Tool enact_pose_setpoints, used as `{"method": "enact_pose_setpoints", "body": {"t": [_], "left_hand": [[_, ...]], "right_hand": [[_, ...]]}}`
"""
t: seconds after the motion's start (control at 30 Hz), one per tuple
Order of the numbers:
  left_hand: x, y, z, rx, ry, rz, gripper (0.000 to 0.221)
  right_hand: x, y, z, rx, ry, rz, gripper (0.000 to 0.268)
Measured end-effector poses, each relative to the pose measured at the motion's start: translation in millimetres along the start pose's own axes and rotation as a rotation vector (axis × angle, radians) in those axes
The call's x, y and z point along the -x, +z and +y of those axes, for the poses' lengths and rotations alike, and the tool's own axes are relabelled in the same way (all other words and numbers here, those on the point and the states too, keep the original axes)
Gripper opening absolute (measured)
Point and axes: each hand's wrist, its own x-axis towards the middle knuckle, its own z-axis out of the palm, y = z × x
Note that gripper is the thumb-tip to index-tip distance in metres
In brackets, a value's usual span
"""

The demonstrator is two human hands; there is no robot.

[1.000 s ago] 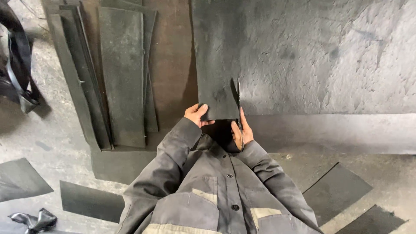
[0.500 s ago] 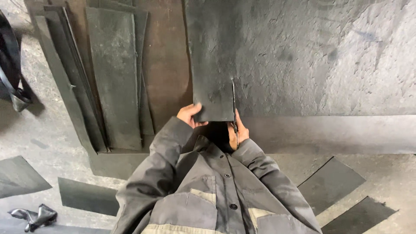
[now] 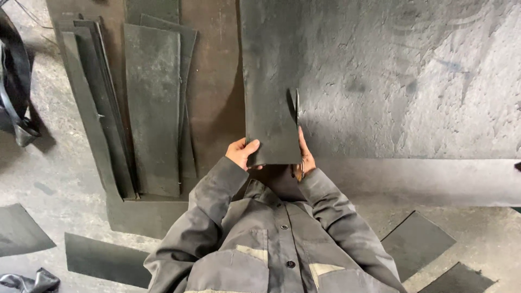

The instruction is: Cutting rectangular strips from large black rubber sheets using heavy-duty scissors.

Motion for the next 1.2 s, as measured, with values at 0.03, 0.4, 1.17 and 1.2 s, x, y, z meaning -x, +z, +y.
{"method": "enact_pose_setpoints", "body": {"t": [0.03, 0.4, 1.17, 1.2], "left_hand": [[-1.5, 0.8, -2.9, -0.009, 0.023, 0.006, 0.052], [2.6, -0.5, 0.4, 0.037, -0.003, -0.009, 0.041], [39.5, 15.2, 27.5, 0.128, -0.023, -0.053, 0.038], [42.1, 17.2, 31.5, 0.114, -0.043, -0.027, 0.038]], "right_hand": [[0.0, -0.9, 4.0, -0.019, -0.004, 0.042, 0.082], [-4.1, 10.5, -5.3, 0.271, -0.044, 0.116, 0.096], [-72.6, -19.4, -3.0, 0.133, -0.039, -0.031, 0.085], [-72.2, -16.5, -2.8, 0.168, -0.035, -0.001, 0.09]]}}
